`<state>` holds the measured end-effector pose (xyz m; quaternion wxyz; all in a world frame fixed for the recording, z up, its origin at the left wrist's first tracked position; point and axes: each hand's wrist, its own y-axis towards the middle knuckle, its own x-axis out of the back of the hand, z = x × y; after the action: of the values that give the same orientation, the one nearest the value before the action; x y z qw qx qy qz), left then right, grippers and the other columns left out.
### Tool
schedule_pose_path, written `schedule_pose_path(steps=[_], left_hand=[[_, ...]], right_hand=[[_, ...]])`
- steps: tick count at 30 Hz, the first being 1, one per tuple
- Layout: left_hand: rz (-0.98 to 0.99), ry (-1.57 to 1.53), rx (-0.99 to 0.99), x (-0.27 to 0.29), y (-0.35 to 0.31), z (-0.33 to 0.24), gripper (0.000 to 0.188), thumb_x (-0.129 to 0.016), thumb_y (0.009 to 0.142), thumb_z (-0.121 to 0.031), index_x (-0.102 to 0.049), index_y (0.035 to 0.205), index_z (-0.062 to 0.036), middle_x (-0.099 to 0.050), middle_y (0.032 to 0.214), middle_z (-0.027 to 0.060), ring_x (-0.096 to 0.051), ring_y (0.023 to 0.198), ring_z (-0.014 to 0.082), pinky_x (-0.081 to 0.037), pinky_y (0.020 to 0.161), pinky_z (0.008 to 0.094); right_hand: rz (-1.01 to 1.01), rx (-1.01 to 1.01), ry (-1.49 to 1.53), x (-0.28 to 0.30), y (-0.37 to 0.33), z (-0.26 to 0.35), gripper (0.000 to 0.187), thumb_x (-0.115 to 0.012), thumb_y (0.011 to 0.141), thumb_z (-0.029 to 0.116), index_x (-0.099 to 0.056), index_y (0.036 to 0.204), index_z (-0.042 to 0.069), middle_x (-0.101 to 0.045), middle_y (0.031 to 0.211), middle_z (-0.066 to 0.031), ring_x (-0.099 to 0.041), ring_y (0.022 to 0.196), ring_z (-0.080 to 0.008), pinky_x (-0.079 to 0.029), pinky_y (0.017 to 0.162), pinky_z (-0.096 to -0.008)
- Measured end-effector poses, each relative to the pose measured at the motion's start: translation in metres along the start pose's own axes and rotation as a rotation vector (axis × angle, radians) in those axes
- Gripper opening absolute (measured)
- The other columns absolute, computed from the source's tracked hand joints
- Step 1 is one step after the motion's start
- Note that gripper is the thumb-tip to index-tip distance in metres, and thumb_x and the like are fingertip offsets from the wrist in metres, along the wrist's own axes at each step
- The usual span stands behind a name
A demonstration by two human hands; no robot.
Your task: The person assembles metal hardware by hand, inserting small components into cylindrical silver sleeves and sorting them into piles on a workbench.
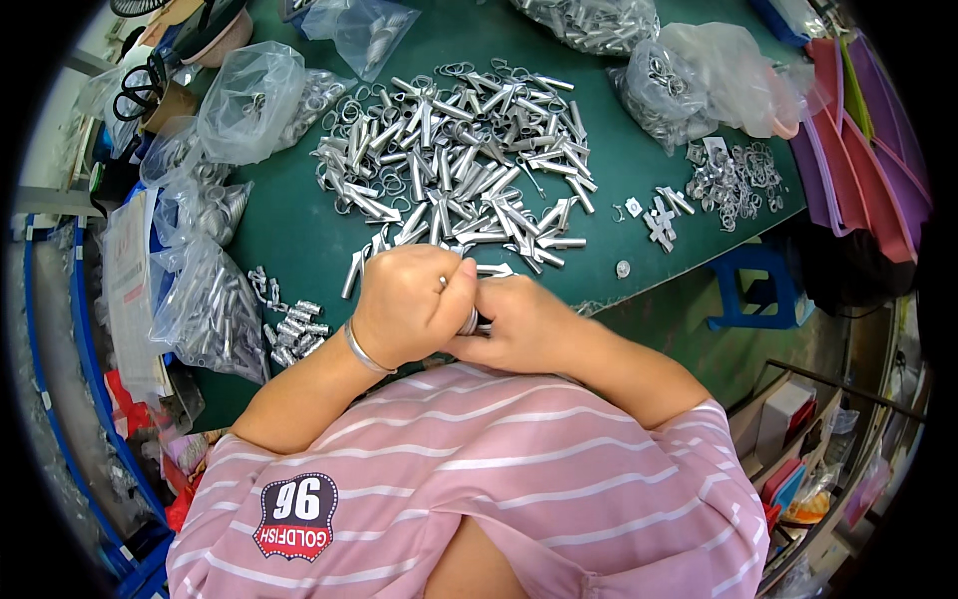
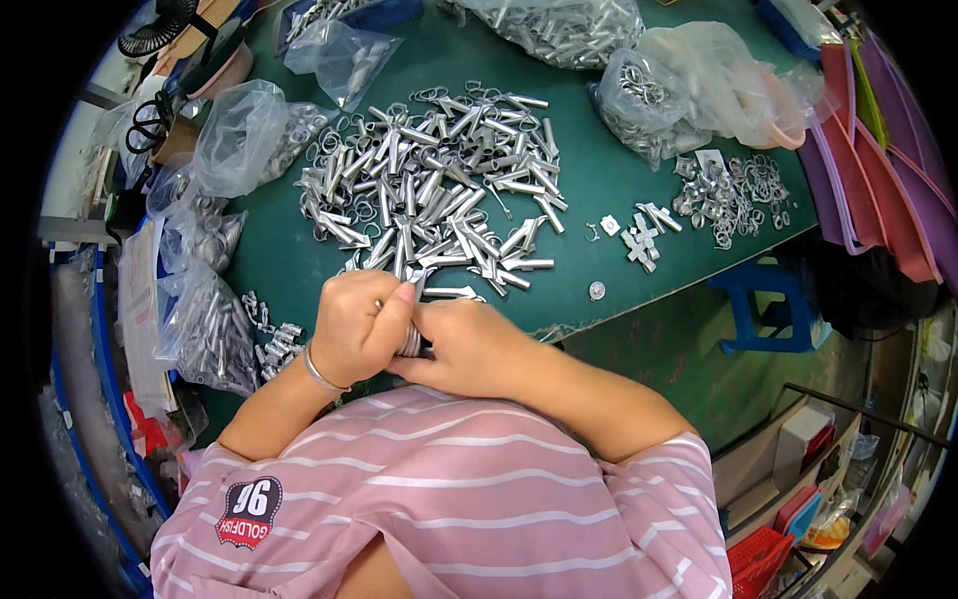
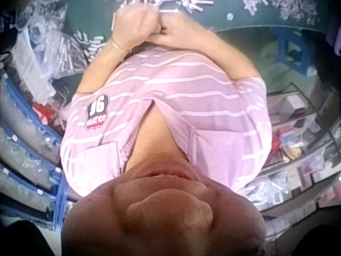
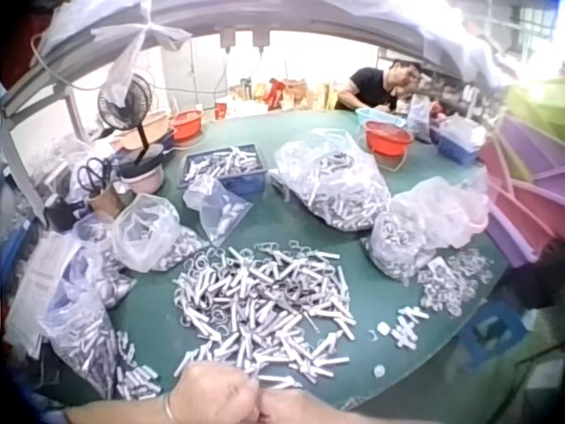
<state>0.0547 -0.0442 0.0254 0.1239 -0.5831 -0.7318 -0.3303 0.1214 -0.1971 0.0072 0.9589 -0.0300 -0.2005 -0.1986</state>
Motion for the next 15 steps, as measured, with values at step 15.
schedule_pose_path(steps=[15], left_hand=[[-0.053, -0.755, 0.485, 0.007, 0.000, -0.004, 0.044, -0.041, 0.092, -0.024, -0.044, 0.053, -0.0034, -0.048, 0.048, 0.0121, -0.040, 0.040, 0.0172, -0.031, 0.042, 0.0298]], right_hand=[[-0.368, -0.330, -0.779, 0.072, 0.031, -0.054, 0.015, -0.059, 0.082, 0.014, -0.065, 0.080, 0.000, -0.063, 0.091, -0.0185, -0.063, 0.087, -0.0367, -0.051, 0.076, -0.0449]])
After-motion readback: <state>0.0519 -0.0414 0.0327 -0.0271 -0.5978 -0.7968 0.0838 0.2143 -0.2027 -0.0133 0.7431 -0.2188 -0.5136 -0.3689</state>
